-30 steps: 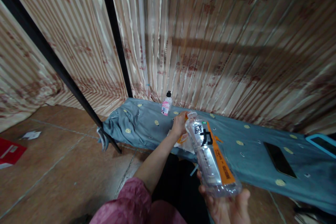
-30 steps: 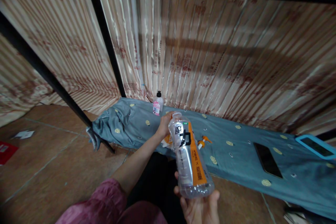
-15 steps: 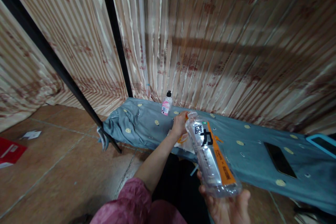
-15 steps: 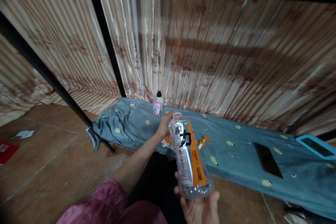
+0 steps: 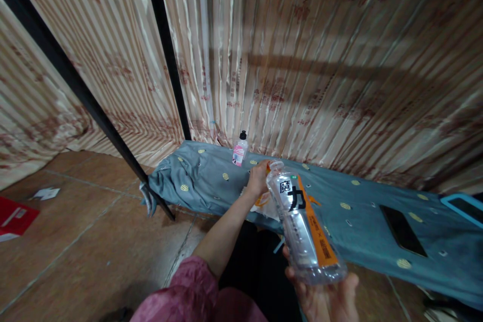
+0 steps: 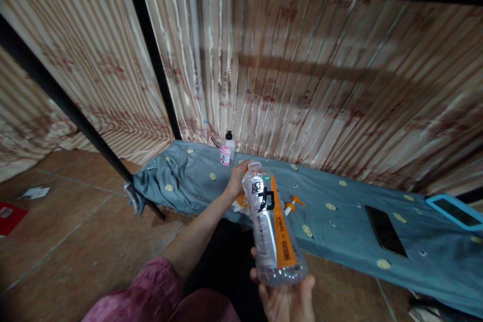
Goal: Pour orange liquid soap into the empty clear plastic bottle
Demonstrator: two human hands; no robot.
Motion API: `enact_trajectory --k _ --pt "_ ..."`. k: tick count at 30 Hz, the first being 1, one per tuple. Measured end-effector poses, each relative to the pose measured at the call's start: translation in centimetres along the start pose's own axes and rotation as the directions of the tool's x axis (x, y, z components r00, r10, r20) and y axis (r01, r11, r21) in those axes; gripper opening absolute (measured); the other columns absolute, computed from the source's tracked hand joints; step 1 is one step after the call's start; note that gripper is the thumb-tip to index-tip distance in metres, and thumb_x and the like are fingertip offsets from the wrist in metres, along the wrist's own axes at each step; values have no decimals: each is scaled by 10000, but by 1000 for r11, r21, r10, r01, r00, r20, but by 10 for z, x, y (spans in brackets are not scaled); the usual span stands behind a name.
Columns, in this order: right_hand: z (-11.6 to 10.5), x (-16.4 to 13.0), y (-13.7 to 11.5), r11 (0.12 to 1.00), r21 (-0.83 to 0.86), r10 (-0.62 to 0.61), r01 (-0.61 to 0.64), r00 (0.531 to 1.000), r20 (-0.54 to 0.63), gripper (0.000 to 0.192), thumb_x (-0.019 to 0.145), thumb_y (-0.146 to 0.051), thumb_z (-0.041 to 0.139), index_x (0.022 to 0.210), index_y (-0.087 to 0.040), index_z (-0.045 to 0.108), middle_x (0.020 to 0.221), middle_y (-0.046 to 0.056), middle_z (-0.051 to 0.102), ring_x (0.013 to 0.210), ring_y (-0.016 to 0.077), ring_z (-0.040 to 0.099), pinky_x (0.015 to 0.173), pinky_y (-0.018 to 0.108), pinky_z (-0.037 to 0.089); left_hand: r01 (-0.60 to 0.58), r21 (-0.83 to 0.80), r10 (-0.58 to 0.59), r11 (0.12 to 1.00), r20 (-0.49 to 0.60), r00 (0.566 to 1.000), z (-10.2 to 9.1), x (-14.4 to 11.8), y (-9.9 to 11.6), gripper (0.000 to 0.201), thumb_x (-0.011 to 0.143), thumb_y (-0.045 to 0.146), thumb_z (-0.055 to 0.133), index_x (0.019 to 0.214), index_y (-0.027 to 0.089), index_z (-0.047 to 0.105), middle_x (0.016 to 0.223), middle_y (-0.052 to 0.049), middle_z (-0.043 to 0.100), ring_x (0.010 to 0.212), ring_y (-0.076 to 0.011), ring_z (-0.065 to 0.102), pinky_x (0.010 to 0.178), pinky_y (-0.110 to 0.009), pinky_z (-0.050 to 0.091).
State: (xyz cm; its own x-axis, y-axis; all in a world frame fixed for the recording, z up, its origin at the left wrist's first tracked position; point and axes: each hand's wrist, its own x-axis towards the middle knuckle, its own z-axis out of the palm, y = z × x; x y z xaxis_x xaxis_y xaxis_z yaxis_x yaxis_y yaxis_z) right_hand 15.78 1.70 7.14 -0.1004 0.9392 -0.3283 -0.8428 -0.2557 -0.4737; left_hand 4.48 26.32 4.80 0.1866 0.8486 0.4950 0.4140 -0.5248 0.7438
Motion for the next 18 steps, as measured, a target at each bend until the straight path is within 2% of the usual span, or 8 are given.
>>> enact_trajectory --k 18 --pt "3 -1 -2 999 17 37 -37 999 -4 557 551 -582 812 1011 -274 752 1059 121 772 828 245 757 654 213 602 10 2 -10 1000 -10 1000 2 1 -3 205 831 284 607 966 142 668 980 -87 708 905 -216 660 838 -321 520"
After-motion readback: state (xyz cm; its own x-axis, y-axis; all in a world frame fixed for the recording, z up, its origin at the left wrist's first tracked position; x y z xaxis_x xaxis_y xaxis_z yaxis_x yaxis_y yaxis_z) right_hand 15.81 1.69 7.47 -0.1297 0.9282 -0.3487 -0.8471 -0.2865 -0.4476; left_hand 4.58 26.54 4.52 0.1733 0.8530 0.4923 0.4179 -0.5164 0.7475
